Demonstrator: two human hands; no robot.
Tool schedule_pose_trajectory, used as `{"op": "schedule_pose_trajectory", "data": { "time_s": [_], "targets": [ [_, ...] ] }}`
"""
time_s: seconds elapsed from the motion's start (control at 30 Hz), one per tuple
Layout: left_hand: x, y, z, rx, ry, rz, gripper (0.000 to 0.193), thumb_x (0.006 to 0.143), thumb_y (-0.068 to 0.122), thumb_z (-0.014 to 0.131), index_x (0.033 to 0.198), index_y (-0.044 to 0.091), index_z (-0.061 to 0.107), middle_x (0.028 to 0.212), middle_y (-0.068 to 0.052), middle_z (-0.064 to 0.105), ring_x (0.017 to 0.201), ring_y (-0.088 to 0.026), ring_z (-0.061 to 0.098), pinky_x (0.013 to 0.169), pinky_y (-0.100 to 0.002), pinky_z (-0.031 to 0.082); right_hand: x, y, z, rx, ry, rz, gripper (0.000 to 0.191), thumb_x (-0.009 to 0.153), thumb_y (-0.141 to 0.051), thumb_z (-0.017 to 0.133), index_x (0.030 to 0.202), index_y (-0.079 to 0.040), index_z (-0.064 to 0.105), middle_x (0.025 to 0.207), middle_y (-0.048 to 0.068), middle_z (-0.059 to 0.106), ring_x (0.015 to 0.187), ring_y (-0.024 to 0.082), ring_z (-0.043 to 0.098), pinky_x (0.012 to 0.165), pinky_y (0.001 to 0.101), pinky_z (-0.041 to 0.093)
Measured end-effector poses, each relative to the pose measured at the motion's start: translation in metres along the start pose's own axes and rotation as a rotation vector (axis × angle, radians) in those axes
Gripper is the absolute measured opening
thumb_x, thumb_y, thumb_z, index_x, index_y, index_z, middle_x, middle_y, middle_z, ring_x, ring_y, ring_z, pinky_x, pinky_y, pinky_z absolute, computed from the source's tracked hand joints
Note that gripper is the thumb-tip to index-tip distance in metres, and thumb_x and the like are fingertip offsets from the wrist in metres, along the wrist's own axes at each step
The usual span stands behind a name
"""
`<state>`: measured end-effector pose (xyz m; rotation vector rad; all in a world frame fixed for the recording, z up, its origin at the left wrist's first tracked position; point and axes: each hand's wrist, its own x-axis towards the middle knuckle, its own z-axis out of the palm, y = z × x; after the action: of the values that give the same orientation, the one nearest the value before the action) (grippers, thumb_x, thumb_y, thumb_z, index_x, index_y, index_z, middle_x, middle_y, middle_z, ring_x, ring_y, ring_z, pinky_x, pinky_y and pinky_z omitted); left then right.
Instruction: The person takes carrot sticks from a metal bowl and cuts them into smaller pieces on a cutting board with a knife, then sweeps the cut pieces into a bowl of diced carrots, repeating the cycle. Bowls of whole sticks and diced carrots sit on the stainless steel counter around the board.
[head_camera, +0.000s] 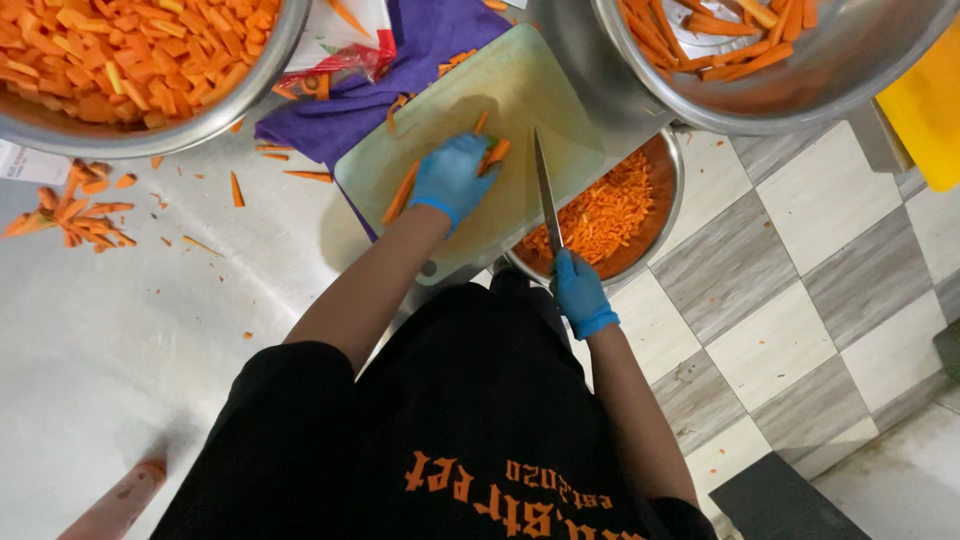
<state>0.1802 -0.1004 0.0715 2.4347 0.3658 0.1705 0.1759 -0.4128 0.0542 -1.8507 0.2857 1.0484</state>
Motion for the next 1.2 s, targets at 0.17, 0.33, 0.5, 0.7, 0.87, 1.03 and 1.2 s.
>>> {"op": "schedule_pose_trajectory", "data": {
  "time_s": [0.17,0.33,0.5,0.7,0.87,1.03,1.2],
  "targets": [
    [0.027,0.009,0.049,-0.014,-0.142,-0.288,0.020,0.089,0.024,0.073,0.100,0.009,0.068,0.097,-0.021,0.072,0.089,-0.043,0.070,0.078,-0.054,0.056,0.003,-0.001,0.008,-0.177,0.085,-0.110,0.040,0.107,-0.038,0.050,0.087,-0.006,0.063,0.064,0.004,0.057,0.055,0.014,0.054,0.052,0.0319,0.043],
    [0.022,0.013,0.049,0.091,-0.097,-0.334,0.015,0.084,0.016,0.070,0.097,0.009,0.070,0.096,-0.020,0.073,0.086,-0.042,0.071,0.074,-0.054,0.057,-0.004,-0.016,0.017,-0.258,0.160,-0.241,0.038,0.106,-0.035,0.049,0.095,-0.003,0.067,0.074,0.009,0.064,0.067,0.018,0.061,0.061,0.0356,0.049],
    [0.016,0.027,0.055,0.127,-0.148,-0.354,0.015,0.090,0.016,0.068,0.101,0.005,0.069,0.096,-0.024,0.072,0.089,-0.043,0.072,0.078,-0.054,0.058,-0.009,-0.038,0.028,-0.332,0.191,-0.244,0.043,0.107,-0.037,0.048,0.099,0.001,0.067,0.078,0.016,0.068,0.072,0.026,0.066,0.068,0.0406,0.052],
    [0.011,0.035,0.063,-0.198,-0.036,-0.418,0.026,0.082,0.021,0.076,0.099,0.002,0.067,0.094,-0.025,0.072,0.092,-0.045,0.069,0.081,-0.052,0.056,-0.015,-0.051,0.034,-0.440,0.234,-0.381,0.040,0.105,-0.036,0.050,0.111,-0.001,0.068,0.099,0.028,0.070,0.095,0.045,0.067,0.082,0.0502,0.053],
    [0.006,0.030,0.058,-0.223,-0.040,-0.427,0.032,0.077,0.024,0.081,0.098,0.002,0.069,0.097,-0.025,0.072,0.094,-0.044,0.068,0.083,-0.052,0.054,-0.017,-0.059,0.028,-0.707,0.212,-0.299,0.042,0.105,-0.041,0.048,0.105,-0.004,0.068,0.106,0.030,0.068,0.100,0.051,0.063,0.087,0.0578,0.049],
    [0.007,0.025,0.059,-0.247,-0.028,-0.425,0.033,0.078,0.027,0.082,0.096,0.002,0.070,0.098,-0.024,0.073,0.093,-0.042,0.070,0.084,-0.050,0.055,-0.020,-0.068,0.025,-0.770,0.189,-0.299,0.045,0.104,-0.043,0.047,0.104,-0.003,0.068,0.101,0.029,0.070,0.098,0.049,0.065,0.088,0.0575,0.050],
    [0.008,0.024,0.063,-0.282,-0.056,-0.454,0.031,0.077,0.024,0.081,0.097,0.003,0.071,0.098,-0.023,0.073,0.093,-0.041,0.070,0.083,-0.049,0.056,-0.031,-0.082,0.029,-0.880,0.194,-0.210,0.051,0.105,-0.045,0.042,0.103,-0.001,0.068,0.099,0.029,0.070,0.096,0.049,0.066,0.086,0.0583,0.051]
  ]
}}
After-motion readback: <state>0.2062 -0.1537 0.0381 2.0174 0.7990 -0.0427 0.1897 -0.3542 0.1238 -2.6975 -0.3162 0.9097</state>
